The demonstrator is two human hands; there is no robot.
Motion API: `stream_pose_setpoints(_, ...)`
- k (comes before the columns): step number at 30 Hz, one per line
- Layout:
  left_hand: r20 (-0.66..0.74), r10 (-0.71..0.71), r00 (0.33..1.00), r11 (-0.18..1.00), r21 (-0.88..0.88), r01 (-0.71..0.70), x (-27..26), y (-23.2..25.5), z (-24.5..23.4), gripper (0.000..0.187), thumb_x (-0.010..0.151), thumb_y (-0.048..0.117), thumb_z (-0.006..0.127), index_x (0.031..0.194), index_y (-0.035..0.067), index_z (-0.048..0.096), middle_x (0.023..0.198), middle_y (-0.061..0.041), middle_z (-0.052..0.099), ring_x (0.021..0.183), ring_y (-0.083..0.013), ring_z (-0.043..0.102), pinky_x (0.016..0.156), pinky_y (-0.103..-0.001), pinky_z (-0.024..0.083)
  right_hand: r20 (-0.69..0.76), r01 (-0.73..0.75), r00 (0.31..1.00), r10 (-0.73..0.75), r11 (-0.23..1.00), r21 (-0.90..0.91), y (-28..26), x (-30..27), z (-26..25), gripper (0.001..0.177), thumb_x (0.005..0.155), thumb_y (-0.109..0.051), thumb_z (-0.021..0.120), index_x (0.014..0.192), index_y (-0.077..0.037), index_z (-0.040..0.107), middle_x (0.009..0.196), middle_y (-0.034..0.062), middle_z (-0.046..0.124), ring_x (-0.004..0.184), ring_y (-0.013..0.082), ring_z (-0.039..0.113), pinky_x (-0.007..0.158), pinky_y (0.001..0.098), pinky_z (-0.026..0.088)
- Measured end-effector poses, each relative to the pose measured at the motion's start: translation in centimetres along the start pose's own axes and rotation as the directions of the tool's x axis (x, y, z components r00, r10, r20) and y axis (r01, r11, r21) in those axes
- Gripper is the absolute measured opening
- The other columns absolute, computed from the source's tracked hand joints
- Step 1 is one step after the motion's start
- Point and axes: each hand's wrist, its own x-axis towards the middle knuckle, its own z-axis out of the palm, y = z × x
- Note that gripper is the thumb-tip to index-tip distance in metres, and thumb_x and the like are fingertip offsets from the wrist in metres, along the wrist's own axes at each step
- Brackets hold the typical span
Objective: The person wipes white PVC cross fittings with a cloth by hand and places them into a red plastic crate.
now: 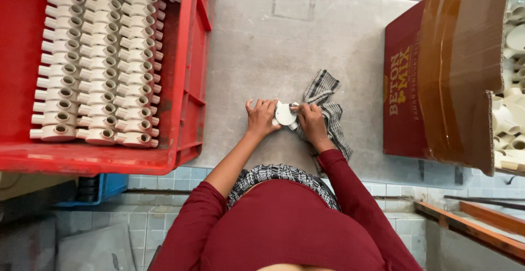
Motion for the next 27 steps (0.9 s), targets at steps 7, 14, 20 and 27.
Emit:
stream_pose_setpoints(7, -0.026, -0.01, 1.0, 1.0, 0.011, 0.011, -0.1, 0.3, -0.7, 0.081, 0.051, 0.043, 0.077, 0.124, 0.018, 0.053, 0.107, 0.002, 0.061, 0.102, -0.014, 0.05, 0.099, -0.055, 0.019, 0.049, 0.135, 0.989, -0.142, 0.984, 0.12, -3.1, -0.3, 1.1, 0.009, 0.084, -0.02, 0.063, 0.087, -0.017, 0.054, 0.072, 0.006, 0.041, 0.069, 0.0283, 0.054, 0.062, 0.0353, 0.047)
stream_pose_setpoints(14, -0.005, -0.01, 1.0, 1.0, 0.011, 0.01, 0.0, 0.3, -0.8, 0.084, 0.05, 0.044, 0.079, 0.125, 0.017, 0.053, 0.109, 0.0, 0.062, 0.103, -0.0153, 0.05, 0.1, -0.056, 0.019, 0.082, 0.01, 0.996, -0.026, 0.983, 0.183, -0.5, 0.8, 1.3, 0.02, 0.078, -0.018, 0.068, 0.093, -0.018, 0.056, 0.077, 0.0067, 0.048, 0.075, 0.0307, 0.059, 0.069, 0.0386, 0.049)
stream_pose_setpoints(20, -0.015, -0.013, 1.0, 1.0, 0.019, 0.013, 0.0, 0.5, -1.0, 0.083, 0.05, 0.043, 0.079, 0.123, 0.017, 0.053, 0.108, 0.001, 0.062, 0.102, -0.0149, 0.051, 0.1, -0.055, 0.019, 0.052, 0.04, 0.997, -0.051, 0.98, 0.195, -2.5, 1.9, 1.6, 0.015, 0.078, -0.013, 0.066, 0.088, -0.016, 0.055, 0.073, 0.0075, 0.049, 0.071, 0.0302, 0.058, 0.067, 0.0384, 0.048)
stream_pose_setpoints(27, 0.012, -0.046, 0.999, 0.999, 0.011, 0.046, -0.1, 0.8, -1.2, 0.086, 0.048, 0.044, 0.081, 0.125, 0.017, 0.052, 0.11, 0.0, 0.062, 0.102, -0.0162, 0.051, 0.101, -0.056, 0.019, -0.066, -0.11, 0.99, 0.124, 0.976, 0.186, -1.8, -2.3, 0.1, 0.017, 0.083, -0.01, 0.066, 0.082, -0.016, 0.05, 0.073, 0.0046, 0.052, 0.074, 0.0269, 0.06, 0.069, 0.0371, 0.049)
